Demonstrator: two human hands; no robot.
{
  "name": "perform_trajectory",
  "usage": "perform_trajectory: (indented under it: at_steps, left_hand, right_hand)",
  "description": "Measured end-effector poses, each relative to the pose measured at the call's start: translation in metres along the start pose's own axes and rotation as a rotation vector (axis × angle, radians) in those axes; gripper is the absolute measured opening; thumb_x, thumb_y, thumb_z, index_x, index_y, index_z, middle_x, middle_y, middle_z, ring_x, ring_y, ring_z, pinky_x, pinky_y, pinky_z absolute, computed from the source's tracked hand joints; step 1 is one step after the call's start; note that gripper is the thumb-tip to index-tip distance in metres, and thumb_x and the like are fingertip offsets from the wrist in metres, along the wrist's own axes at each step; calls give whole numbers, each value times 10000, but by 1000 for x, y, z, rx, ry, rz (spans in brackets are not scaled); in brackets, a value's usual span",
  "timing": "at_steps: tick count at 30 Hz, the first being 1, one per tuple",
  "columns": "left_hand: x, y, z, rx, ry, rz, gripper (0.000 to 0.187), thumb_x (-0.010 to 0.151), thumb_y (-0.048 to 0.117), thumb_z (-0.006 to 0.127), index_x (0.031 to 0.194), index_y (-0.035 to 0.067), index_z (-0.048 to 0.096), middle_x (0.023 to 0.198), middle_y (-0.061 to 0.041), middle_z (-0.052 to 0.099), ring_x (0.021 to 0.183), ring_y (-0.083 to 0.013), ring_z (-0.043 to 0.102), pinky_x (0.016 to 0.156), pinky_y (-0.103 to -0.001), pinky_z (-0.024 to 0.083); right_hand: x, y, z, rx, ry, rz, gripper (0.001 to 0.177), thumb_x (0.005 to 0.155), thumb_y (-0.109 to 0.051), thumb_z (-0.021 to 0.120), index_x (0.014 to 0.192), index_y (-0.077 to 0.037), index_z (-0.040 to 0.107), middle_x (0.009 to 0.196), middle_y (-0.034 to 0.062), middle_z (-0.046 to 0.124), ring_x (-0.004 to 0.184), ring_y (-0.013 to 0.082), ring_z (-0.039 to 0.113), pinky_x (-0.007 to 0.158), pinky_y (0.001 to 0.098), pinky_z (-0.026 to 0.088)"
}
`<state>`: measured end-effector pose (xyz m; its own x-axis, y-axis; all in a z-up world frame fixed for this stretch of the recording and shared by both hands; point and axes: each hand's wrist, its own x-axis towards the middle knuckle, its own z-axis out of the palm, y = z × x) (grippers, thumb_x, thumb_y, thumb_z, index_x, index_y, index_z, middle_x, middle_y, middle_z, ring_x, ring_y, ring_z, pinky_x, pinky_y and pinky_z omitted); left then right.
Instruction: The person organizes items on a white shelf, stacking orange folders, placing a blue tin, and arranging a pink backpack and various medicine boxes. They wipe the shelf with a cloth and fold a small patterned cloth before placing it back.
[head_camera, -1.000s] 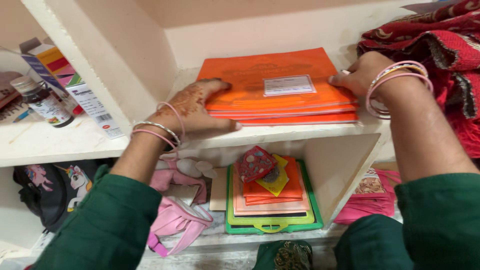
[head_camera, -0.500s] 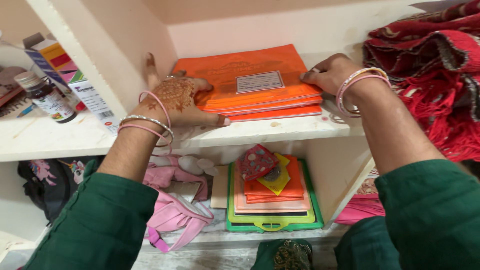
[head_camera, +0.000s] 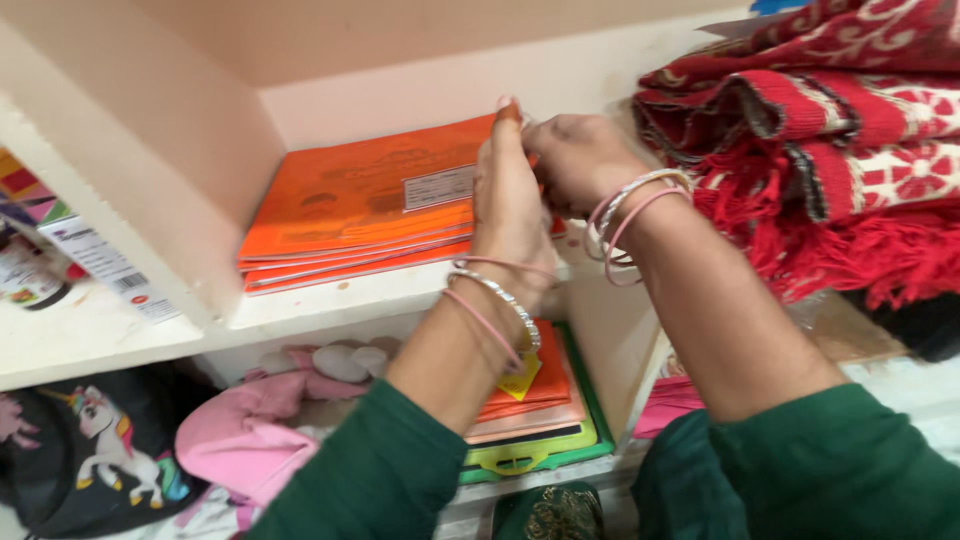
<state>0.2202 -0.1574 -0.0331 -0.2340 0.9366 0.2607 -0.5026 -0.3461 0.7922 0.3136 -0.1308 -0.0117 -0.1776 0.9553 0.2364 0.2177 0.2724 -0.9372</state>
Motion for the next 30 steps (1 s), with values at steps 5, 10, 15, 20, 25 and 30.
perform_trajectory:
  at_steps: [5,10,15,20,25,30]
  left_hand:
    - [-19,-21,24,-476,214,-474,574,971,602,416,1099,76,606,1108,-141,677,1071,-300,667,928,-493,540]
    - [-25,-57,21,-677,159,-552,432,945,432,401,1066,95,644,1130,-162,707,1057,-336,674,923,-513,546]
    - [-6,-78,8,-681,124,-621,356,972,335,434,1072,65,645,1126,-165,709,1053,-341,673,943,-503,550]
    - [21,-66,10,-789,181,-615,248,1021,209,382,1004,84,596,999,-130,680,945,-294,661,905,-480,559]
    - [29,-56,21,-850,231,-648,284,1019,181,316,925,108,574,792,-83,612,662,-219,588,666,-375,509]
    - [34,-58,37,-702,23,-677,309,1030,284,344,819,151,526,632,-17,424,478,-151,325,508,-318,298]
  right_hand:
    - [-27,-9,-15,-736,-20,-200,361,894,-348,668,1012,-18,756,878,247,733,801,324,737,764,434,551]
    - [-49,-7,-18,-854,21,-149,389,888,-389,665,926,-16,772,909,268,716,878,415,698,849,487,524]
    - [-61,-15,-21,-826,15,-261,382,958,-319,561,944,10,756,903,292,699,894,440,694,871,505,521]
    - [-65,-37,-32,-716,119,-348,317,965,-284,588,983,-15,754,833,231,729,805,353,739,819,452,549]
    - [-60,-35,-77,-525,479,-783,139,996,-143,708,1043,-25,765,849,125,762,741,226,778,684,343,595]
    - [-46,-18,-190,-962,1033,-966,168,904,-86,747,964,65,704,901,209,726,786,348,708,680,433,540]
